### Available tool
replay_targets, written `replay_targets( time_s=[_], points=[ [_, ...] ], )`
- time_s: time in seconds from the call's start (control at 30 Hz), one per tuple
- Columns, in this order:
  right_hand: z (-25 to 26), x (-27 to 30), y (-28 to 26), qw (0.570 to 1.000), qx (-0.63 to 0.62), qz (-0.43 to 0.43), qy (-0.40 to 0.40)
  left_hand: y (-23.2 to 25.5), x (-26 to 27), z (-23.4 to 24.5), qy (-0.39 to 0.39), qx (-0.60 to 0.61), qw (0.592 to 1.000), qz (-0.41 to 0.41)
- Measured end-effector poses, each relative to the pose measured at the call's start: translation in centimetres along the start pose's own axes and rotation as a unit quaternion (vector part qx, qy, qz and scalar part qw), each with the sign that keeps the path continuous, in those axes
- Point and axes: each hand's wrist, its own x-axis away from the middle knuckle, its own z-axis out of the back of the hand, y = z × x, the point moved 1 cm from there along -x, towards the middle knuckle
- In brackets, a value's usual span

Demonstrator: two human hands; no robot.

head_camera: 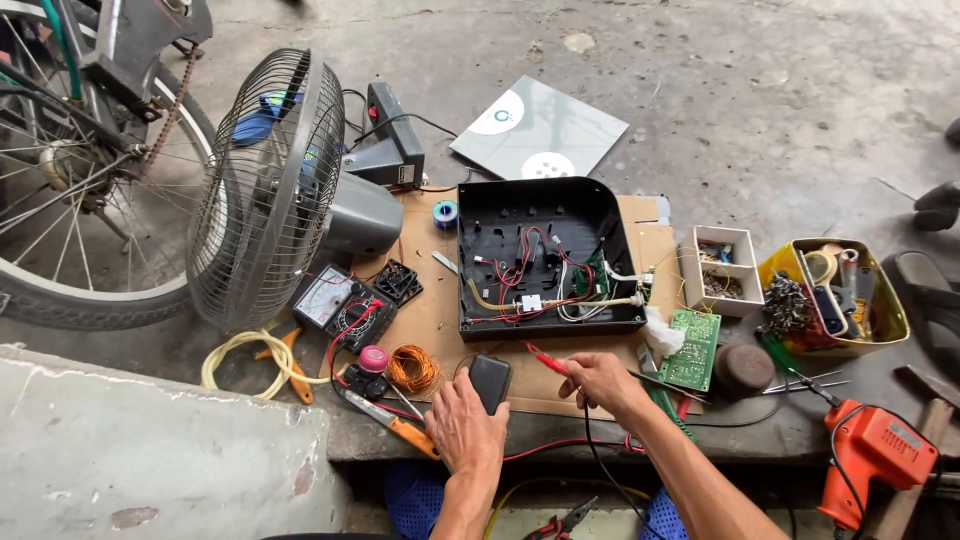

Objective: The person works on an open electronic device, using pliers to strip wires and connecting them to a power adapter. They then plug the adapter into a power strip and test the device.

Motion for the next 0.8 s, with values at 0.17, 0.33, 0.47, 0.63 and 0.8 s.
replay_targets(
  time_s=[0.17,0.33,0.47,0.63,0.8],
  points=[
    [4.4,-0.9,-1.5,0.994,0.1,-0.04,0.034,0.2,0.4,0.6,-0.004,0.015,1.0,-0.004],
    [14.6,3.4,-5.0,0.882,0.457,0.03,0.114,2.1,3.2,3.4,0.125,0.102,0.983,-0.088],
    [20.2,13.5,-6.8,0.863,0.478,0.003,0.162,5.2,8.4,4.2,0.025,0.225,0.958,-0.173],
    [22.4,22.8,0.8,0.932,0.063,0.142,0.327,8.0,15.2,3.0,-0.19,0.305,0.894,-0.266],
    [13.8,28.8,17.2,0.91,-0.164,0.182,0.334,9.2,13.2,6.6,-0.303,0.431,0.842,-0.114]
  ],
)
